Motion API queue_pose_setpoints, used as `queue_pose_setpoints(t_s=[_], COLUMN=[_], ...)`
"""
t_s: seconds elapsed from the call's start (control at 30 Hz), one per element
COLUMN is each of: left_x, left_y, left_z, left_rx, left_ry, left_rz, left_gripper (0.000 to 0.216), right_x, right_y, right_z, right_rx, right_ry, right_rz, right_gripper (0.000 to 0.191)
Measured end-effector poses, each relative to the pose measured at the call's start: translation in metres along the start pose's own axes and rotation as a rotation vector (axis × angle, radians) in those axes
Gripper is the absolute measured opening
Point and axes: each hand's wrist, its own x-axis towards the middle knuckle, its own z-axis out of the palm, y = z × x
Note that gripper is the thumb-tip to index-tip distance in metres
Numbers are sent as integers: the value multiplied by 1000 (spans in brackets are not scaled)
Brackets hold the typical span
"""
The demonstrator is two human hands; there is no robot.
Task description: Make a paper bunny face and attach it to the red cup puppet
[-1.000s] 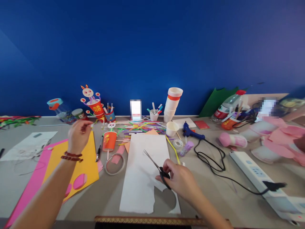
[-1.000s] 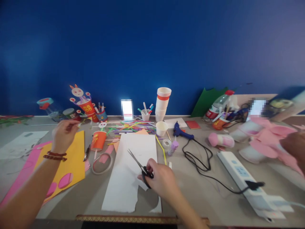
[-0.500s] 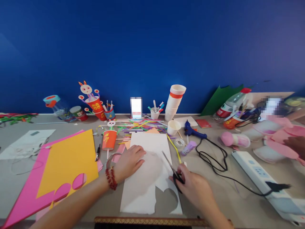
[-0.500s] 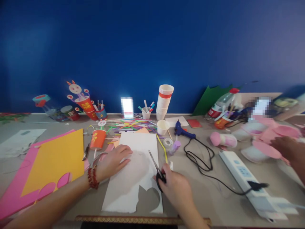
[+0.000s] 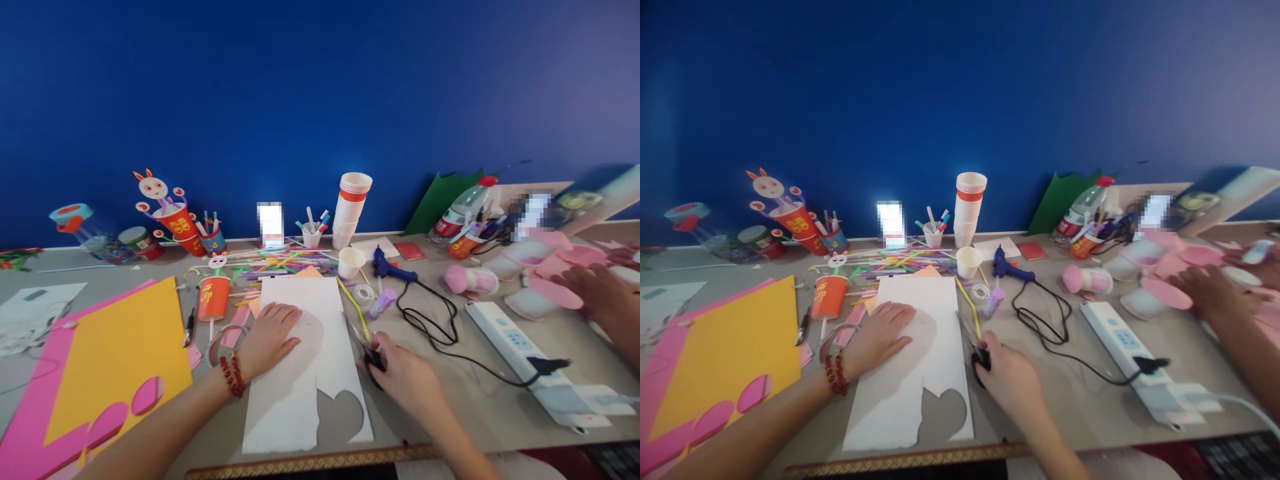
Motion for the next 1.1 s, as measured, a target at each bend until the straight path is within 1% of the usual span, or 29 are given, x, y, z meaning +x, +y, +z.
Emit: queue_pose_setpoints(t_s=[0.1, 0.3, 0.37, 0.43, 0.5, 0.63, 0.73, 0.87, 0.93, 1.0, 1.03, 1.1], left_x=[-3, -17, -19, -17, -14, -18, -34, -52, -50, -40, -33, -20], left_y=[3, 12, 13, 10, 3, -10, -8, 4, 7, 8, 8, 8], left_z=[1, 12, 12, 7, -2, -21, -22, -12, -8, -7, -6, -6], left_rx=[39, 110, 105, 85, 75, 90, 117, 114, 60, -2, -22, -25], left_ry=[-1, 7, 10, 28, 70, 153, 152, 140, 123, 90, 71, 45], left_rz=[4, 23, 32, 42, 21, -105, -134, -100, -68, -45, -41, -52], left_gripper=[38, 35, 36, 38, 38, 36, 32, 31, 30, 28, 26, 23], right_x=[2, 2, 2, 1, 1, 3, 6, 11, 12, 14, 15, 18], right_y=[2, 3, 1, 0, 0, 2, 5, 7, 6, -1, -7, -24], right_z=[-2, 5, 7, 7, 7, 8, 7, -7, -18, -28, -32, -35], right_rx=[17, -33, -63, -102, -130, -98, 21, 119, 139, 155, 168, 212], right_ry=[-13, 39, 64, 108, 154, 190, 142, 10, -67, -113, -118, -78], right_rz=[16, 35, 40, 47, 43, 3, -69, -130, -160, -182, -194, -224], right_gripper=[19, 20, 21, 22, 22, 10, 2, 6, 9, 8, 6, 5])
